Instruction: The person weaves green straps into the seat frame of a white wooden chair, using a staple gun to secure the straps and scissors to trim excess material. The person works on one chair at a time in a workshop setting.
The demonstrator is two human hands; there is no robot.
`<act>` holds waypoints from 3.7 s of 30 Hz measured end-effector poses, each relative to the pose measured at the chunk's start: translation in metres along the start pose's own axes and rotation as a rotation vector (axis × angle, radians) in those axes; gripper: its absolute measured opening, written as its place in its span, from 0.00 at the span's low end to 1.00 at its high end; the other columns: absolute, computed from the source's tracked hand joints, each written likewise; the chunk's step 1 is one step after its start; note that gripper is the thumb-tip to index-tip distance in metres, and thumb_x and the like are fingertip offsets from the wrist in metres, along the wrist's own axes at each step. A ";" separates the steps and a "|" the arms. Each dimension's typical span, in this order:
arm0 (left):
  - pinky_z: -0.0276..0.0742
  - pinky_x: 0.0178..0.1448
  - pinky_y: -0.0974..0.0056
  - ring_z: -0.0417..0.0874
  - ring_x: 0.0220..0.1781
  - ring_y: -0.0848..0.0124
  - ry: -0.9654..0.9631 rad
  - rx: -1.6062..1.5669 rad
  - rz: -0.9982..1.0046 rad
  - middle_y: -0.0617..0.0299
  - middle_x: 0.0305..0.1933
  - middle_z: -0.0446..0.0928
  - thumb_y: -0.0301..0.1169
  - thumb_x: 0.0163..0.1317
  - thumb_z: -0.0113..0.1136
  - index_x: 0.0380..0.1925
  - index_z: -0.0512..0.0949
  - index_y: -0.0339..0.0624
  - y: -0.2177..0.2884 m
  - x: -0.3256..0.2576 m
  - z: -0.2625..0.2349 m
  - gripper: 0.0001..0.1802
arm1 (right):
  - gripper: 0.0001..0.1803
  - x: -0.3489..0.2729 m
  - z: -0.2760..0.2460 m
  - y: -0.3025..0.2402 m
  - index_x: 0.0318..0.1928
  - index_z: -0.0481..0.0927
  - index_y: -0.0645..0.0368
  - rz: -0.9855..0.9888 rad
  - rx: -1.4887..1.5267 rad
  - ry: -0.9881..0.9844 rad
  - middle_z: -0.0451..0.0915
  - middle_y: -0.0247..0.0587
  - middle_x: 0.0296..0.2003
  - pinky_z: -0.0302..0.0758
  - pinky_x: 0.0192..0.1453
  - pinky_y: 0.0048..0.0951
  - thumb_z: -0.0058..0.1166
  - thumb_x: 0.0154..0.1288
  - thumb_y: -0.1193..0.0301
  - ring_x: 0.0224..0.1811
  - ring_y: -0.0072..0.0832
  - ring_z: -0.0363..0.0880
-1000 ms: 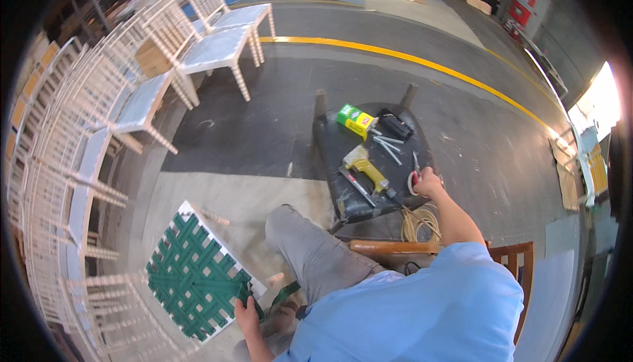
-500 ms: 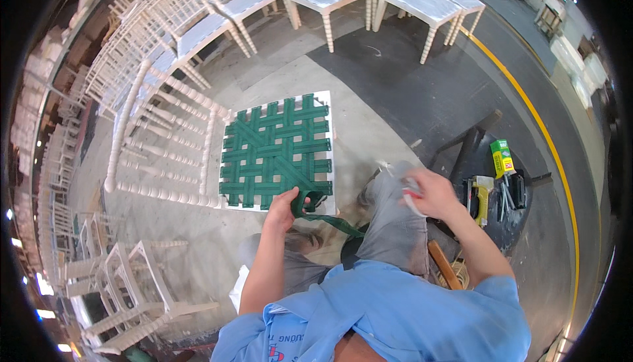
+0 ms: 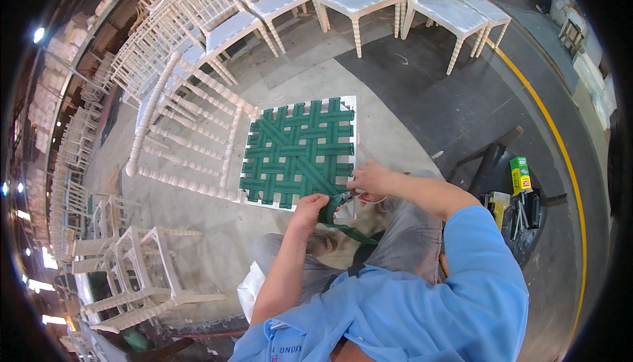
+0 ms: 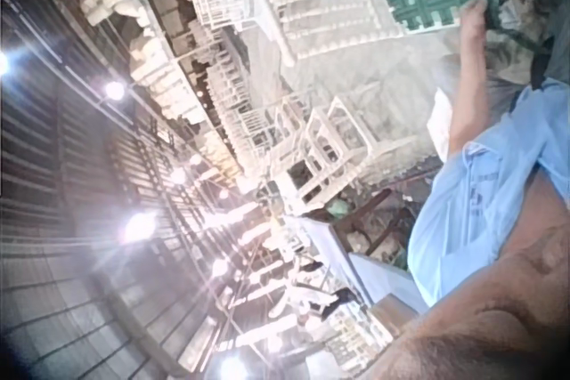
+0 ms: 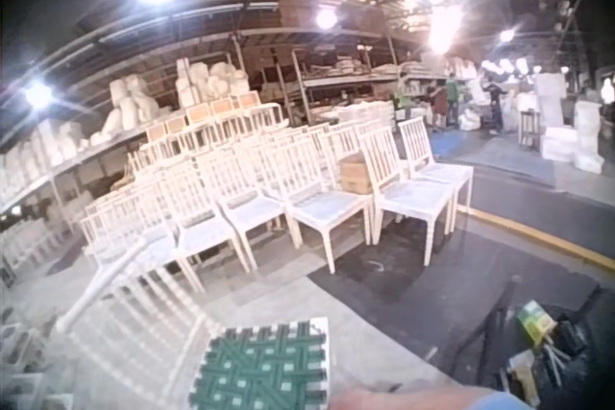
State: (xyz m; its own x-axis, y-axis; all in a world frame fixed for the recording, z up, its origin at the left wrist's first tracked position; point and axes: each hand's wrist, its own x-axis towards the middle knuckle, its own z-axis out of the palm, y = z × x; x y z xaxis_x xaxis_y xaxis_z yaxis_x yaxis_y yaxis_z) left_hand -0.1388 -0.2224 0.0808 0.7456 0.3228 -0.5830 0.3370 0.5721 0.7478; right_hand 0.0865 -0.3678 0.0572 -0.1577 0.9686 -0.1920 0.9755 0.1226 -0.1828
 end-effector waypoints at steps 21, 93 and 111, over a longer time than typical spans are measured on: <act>0.75 0.26 0.67 0.82 0.33 0.70 -0.171 0.005 -0.181 0.58 0.41 0.82 0.27 0.74 0.53 0.52 0.76 0.39 -0.073 -0.037 0.035 0.11 | 0.36 -0.371 0.041 -0.124 0.60 0.73 0.52 1.969 0.427 1.115 0.87 0.50 0.40 0.80 0.49 0.44 0.72 0.59 0.48 0.45 0.48 0.87; 0.79 0.49 0.70 0.81 0.45 0.80 0.129 -0.349 0.313 0.69 0.48 0.83 0.31 0.74 0.60 0.68 0.76 0.45 -0.047 -0.153 0.001 0.23 | 0.28 0.108 0.058 -0.029 0.64 0.73 0.61 0.698 1.780 0.800 0.81 0.44 0.56 0.80 0.58 0.40 0.62 0.74 0.56 0.55 0.37 0.82; 0.66 0.73 0.67 0.73 0.67 0.75 -0.034 0.036 0.731 0.60 0.69 0.75 0.19 0.72 0.53 0.73 0.70 0.42 0.017 -0.198 0.052 0.29 | 0.27 0.022 0.098 -0.098 0.68 0.68 0.60 0.673 2.014 0.543 0.78 0.49 0.58 0.85 0.53 0.47 0.59 0.72 0.72 0.53 0.41 0.83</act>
State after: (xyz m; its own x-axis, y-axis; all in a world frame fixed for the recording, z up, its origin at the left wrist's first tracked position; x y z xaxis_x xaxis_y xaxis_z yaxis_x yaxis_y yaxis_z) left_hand -0.2508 -0.3159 0.2253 0.8046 0.5885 0.0792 -0.2355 0.1939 0.9523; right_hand -0.0279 -0.3798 -0.0233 0.4385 0.7521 -0.4920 -0.6232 -0.1400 -0.7695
